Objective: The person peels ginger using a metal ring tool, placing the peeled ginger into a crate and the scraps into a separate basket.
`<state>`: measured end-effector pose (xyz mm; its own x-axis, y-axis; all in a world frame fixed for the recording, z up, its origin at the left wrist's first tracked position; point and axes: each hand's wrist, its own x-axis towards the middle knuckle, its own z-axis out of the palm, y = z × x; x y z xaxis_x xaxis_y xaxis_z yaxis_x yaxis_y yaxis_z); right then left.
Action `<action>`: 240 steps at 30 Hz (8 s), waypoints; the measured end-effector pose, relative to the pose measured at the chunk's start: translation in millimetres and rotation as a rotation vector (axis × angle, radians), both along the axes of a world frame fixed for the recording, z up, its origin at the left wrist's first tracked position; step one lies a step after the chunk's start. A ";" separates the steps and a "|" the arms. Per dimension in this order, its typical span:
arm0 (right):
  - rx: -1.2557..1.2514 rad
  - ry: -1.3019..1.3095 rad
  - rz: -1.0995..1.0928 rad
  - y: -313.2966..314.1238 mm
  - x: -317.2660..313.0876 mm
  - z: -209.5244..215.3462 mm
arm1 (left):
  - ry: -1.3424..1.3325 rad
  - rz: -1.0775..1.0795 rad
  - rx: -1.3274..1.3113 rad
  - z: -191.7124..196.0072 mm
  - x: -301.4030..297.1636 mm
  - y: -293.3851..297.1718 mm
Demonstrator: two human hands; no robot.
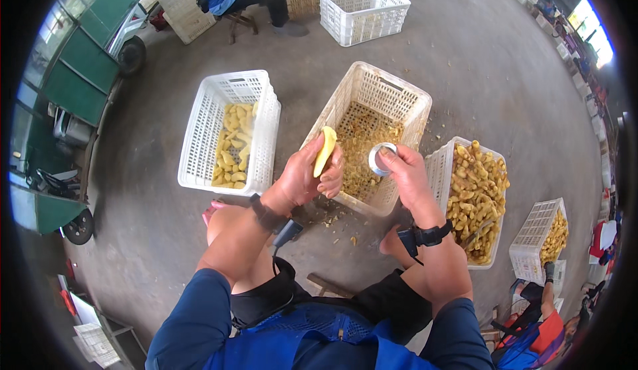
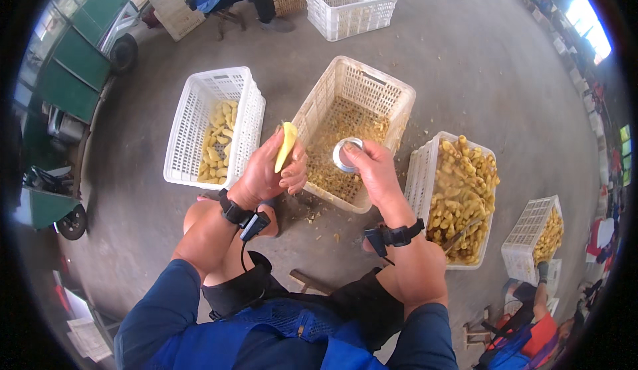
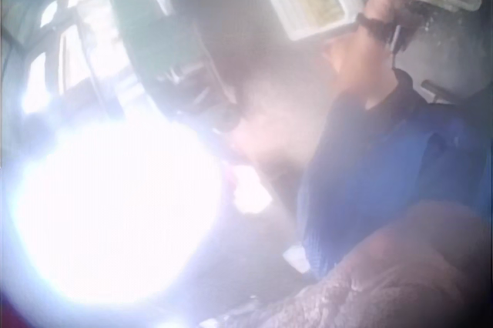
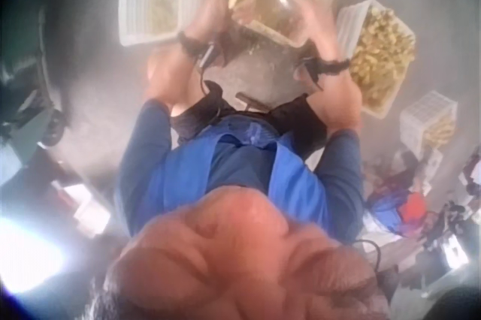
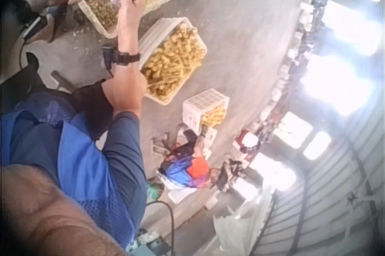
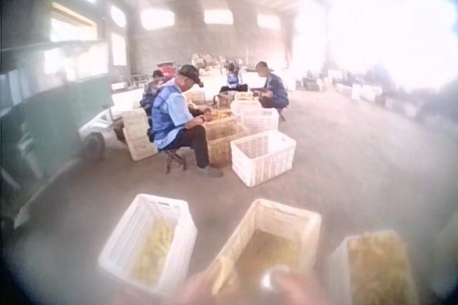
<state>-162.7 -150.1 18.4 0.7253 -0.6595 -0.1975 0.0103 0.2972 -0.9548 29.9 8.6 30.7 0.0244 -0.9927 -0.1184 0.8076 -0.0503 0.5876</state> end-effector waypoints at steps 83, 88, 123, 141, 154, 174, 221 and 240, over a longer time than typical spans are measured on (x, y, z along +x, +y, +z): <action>-0.082 0.547 -0.783 74.0 -332.7 -128.3 | -1.498 -0.425 -0.012 27.2 -93.9 20.3; -0.123 0.683 -0.712 58.0 -329.6 -151.5 | -1.510 -0.393 -0.142 -2.2 -87.0 -11.7; -1.000 1.113 -0.187 -170.3 -297.5 -180.5 | -1.848 -0.523 -0.183 -84.7 -114.6 -85.8; -0.885 1.077 -0.112 -174.2 -317.1 -165.1 | -1.852 -0.556 -0.221 -89.4 -126.4 -85.4; -0.361 0.444 -0.400 -125.2 -296.6 -103.0 | -1.795 -0.500 -0.202 -79.7 -132.9 -89.3; 0.138 0.166 0.075 -6.7 -124.8 75.6 | -0.481 -0.094 -0.092 -8.2 -97.9 -69.4; -0.259 0.045 -0.075 51.0 31.8 34.9 | 0.051 0.123 0.260 -24.5 -17.4 -70.5; -0.586 0.258 -0.044 5.5 30.5 17.4 | -0.005 0.229 0.499 -27.8 -31.9 -69.1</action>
